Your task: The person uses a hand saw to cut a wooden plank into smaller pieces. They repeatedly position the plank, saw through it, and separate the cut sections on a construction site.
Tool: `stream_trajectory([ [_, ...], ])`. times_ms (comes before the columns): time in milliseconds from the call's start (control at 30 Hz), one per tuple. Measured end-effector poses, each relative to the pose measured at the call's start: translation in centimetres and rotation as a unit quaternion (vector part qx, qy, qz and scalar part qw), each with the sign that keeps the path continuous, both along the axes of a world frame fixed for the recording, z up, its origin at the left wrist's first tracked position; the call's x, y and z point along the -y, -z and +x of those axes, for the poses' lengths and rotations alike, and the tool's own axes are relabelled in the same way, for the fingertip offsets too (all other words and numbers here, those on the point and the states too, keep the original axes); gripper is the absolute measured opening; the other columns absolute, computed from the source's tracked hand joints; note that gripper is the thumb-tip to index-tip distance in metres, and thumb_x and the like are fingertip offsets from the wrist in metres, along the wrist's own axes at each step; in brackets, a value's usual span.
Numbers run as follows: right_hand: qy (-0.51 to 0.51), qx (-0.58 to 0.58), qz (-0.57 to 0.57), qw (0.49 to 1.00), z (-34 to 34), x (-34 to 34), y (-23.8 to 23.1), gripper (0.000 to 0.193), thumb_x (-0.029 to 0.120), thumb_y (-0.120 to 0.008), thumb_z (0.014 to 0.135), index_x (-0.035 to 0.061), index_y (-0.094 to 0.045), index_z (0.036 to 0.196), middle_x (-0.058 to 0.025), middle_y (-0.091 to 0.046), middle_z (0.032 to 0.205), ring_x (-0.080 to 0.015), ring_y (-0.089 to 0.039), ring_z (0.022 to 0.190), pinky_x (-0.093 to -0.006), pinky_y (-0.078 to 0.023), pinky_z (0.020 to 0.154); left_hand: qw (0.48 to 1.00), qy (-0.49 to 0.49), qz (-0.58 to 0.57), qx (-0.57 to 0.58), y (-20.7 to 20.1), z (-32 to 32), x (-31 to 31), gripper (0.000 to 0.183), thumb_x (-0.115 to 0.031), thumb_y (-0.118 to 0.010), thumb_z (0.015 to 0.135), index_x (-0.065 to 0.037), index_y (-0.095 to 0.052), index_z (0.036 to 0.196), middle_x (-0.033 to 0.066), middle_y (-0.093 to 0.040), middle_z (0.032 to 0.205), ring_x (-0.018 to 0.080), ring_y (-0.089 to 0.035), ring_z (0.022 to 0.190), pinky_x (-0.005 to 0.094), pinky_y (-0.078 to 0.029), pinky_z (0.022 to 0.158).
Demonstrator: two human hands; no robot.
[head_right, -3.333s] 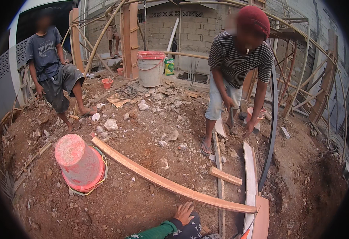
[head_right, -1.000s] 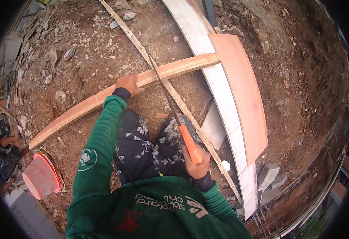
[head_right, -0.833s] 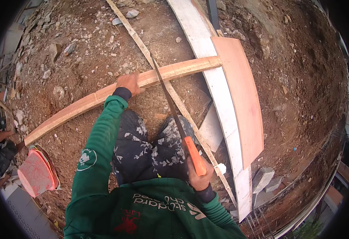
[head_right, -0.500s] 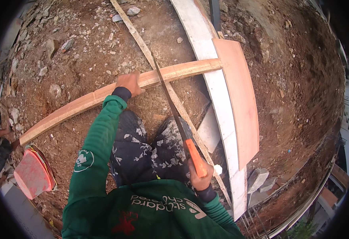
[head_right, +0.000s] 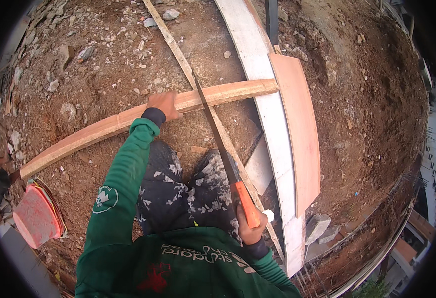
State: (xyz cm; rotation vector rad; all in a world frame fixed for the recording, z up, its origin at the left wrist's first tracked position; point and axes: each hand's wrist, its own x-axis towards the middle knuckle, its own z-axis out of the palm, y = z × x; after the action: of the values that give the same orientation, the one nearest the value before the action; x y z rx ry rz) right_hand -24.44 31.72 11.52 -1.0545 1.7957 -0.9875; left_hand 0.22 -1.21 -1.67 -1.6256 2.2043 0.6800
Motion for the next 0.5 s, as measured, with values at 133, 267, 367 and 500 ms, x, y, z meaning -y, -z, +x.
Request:
stream_trajectory([
  [133, 0.059, 0.106, 0.012, 0.993, 2.2, 13.2, 8.1, 0.012, 0.007, -0.068, 0.093, -0.0054, -0.068, 0.09, -0.0007, -0.06, 0.071, -0.0076, -0.054, 0.065, -0.0292, -0.045, 0.059, 1.0, 0.012, 0.003, -0.011, 0.6, -0.7, 0.3, 0.067, -0.044, -0.088, 0.068, -0.003, -0.067, 0.117, 0.0193, -0.073, 0.106, 0.0377, -0.07, 0.102, 0.0485, -0.054, 0.091],
  [267, 0.034, 0.085, 0.012, 0.996, 1.9, 10.3, 7.0, 0.012, 0.005, -0.068, 0.092, -0.0058, -0.068, 0.098, -0.0025, -0.062, 0.076, -0.0087, -0.056, 0.069, -0.0283, -0.046, 0.062, 0.999, 0.004, 0.048, 0.008, 0.1, -0.2, 1.1, 0.074, -0.051, -0.087, 0.064, -0.004, -0.069, 0.118, 0.0201, -0.073, 0.108, 0.0373, -0.07, 0.103, 0.0489, -0.054, 0.091],
  [367, 0.001, 0.023, 0.064, 0.998, -0.3, 0.0, -1.1, 0.035, -0.002, -0.064, 0.091, -0.0067, -0.07, 0.124, -0.0126, -0.075, 0.094, -0.0138, -0.07, 0.085, -0.0267, -0.054, 0.078, 0.998, -0.009, 0.06, 0.009, 0.8, 0.8, 1.6, 0.074, -0.051, -0.087, 0.065, -0.004, -0.069, 0.119, 0.0201, -0.073, 0.109, 0.0365, -0.07, 0.103, 0.0485, -0.055, 0.091],
  [500, 0.04, 0.062, 0.046, 0.996, 0.3, 3.2, 1.0, 0.025, 0.001, -0.064, 0.092, -0.0071, -0.072, 0.114, -0.0054, -0.07, 0.08, -0.0113, -0.064, 0.073, -0.0265, -0.051, 0.068, 0.998, -0.013, 0.062, 0.018, -0.1, -0.2, 1.1, 0.081, -0.051, -0.088, 0.064, -0.002, -0.067, 0.123, 0.0202, -0.073, 0.111, 0.0366, -0.07, 0.105, 0.0475, -0.054, 0.094],
])
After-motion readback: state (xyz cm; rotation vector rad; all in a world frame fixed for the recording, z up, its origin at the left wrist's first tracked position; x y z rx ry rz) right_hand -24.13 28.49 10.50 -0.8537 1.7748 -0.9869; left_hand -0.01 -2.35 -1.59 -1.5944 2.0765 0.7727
